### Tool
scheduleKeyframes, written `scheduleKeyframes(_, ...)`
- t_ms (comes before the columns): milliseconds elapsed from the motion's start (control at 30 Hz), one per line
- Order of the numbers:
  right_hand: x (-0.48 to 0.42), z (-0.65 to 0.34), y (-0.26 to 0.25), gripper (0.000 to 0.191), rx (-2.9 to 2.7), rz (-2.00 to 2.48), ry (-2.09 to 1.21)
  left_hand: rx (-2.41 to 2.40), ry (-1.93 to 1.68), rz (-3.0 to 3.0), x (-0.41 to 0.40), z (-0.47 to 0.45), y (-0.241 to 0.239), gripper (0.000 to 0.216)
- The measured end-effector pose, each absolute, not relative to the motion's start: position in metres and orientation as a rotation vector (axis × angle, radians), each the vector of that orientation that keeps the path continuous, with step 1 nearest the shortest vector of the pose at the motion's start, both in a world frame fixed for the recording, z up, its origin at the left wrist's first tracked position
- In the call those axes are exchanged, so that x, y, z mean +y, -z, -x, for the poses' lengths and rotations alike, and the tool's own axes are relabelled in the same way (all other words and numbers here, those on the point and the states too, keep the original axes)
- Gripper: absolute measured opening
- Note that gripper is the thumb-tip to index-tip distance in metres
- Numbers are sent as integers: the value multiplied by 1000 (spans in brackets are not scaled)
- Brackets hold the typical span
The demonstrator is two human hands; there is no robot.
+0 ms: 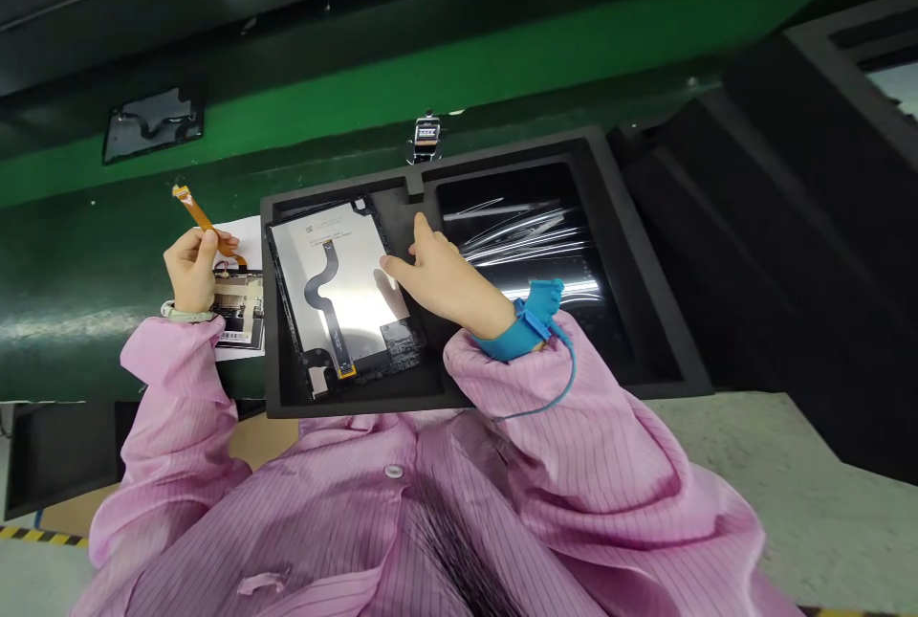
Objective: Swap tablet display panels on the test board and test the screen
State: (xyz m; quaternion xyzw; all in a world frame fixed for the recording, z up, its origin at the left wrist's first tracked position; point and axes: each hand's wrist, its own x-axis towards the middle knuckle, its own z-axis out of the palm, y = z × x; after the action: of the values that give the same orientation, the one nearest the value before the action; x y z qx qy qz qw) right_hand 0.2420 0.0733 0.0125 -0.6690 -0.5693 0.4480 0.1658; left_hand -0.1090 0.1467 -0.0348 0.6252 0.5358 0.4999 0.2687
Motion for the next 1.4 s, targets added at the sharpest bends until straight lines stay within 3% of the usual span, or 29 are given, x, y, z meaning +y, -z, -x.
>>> scheduleKeyframes(100, 74, -238, -22, 85, -1384, 1821, -1527, 1448, -1334, -1700, 146, 110, 36, 47)
scheduleKeyframes(200, 74, -235, -25, 77, -1217, 1768, -1609, 1435, -1310, -1778, 144, 110, 36, 43)
scheduleKeyframes(333, 77, -232, -21, 56, -1170, 1684, -1642, 1450, -1247, -1879, 143, 109, 37, 38)
scheduleKeyframes(467, 83, -229, -16, 21, -1237, 1641, -1668, 1446, -1240, -1836, 142, 107, 38, 40)
scheduleKeyframes(600, 80, -234, -14, 39, -1266, 1639, -1684, 1410, -1277, -1767, 141, 104, 36, 39)
scheduleKeyframes(800, 70, -245, -12, 21, -1326, 1763, -1665, 1360, -1310, -1722, 140, 100, 32, 38)
scheduleKeyframes(900, 67, -238, -15, 28, -1460, 1874, -1507, 1329, -1342, -1787, 140, 101, 33, 41)
scheduleKeyframes(1000, 66, -222, -21, 12, -1766, 1990, -913, 1313, -1349, -1786, 140, 103, 35, 42)
scheduleKeyframes(1100, 69, -204, -21, 34, -2128, 1872, -467, 1314, -1341, -1690, 139, 103, 35, 37)
scheduleKeyframes(1167, 73, -194, -16, 42, -2256, 1760, -575, 1291, -1345, -1636, 137, 102, 35, 39)
scheduleKeyframes(1267, 76, -183, -4, 30, -2128, 1630, -836, 1266, -1337, -1626, 135, 101, 33, 35)
scheduleKeyframes(1400, 72, -174, 8, 27, -1605, 1314, -1476, 1282, -1308, -1647, 132, 100, 32, 43)
